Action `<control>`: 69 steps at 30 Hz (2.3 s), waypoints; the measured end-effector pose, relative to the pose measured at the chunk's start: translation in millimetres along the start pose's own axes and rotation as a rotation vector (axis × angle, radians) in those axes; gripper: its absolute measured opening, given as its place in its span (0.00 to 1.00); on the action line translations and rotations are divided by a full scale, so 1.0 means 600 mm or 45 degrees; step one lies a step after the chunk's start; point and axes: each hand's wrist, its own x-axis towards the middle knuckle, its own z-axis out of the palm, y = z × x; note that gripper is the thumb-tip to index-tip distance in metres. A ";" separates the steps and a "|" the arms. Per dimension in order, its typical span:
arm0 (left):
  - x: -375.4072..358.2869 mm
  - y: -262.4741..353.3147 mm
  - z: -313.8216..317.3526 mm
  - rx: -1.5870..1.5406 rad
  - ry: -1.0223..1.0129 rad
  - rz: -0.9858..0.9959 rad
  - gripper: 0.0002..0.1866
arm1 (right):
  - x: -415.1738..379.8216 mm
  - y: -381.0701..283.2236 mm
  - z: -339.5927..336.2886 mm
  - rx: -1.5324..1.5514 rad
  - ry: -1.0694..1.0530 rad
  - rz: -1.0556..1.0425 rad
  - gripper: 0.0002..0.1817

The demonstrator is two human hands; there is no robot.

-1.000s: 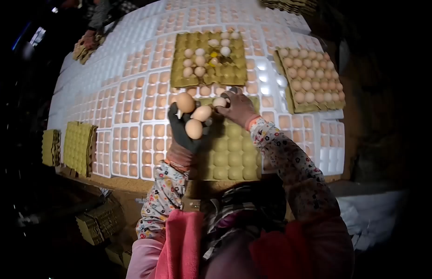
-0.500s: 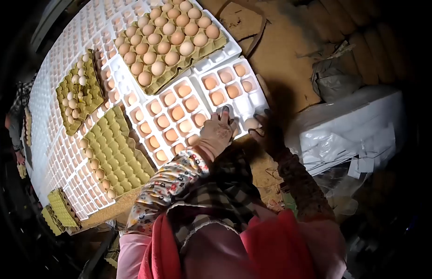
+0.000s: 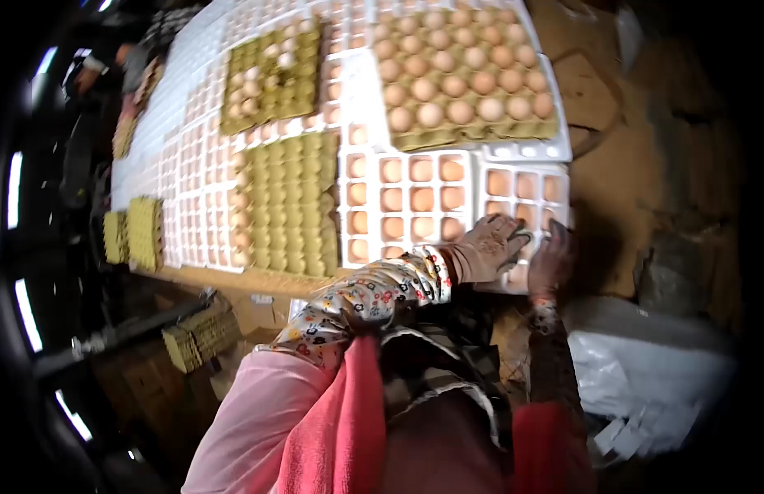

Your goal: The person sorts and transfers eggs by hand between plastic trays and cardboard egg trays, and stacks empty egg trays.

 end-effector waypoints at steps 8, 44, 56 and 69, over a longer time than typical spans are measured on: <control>-0.494 -0.126 -0.181 0.496 0.894 -1.223 0.31 | 0.021 -0.033 0.015 0.038 0.077 -0.284 0.19; -0.673 -0.536 -0.466 -0.657 0.763 -0.801 0.23 | 0.033 -0.903 0.282 0.972 -1.060 -0.199 0.24; -0.520 -0.496 -0.555 -0.006 0.257 -0.673 0.36 | -0.033 -0.942 0.342 -0.601 -0.780 -1.185 0.21; -0.040 -0.548 -0.398 0.321 -0.221 -0.146 0.24 | 0.090 -0.502 -0.081 1.245 -1.261 0.598 0.20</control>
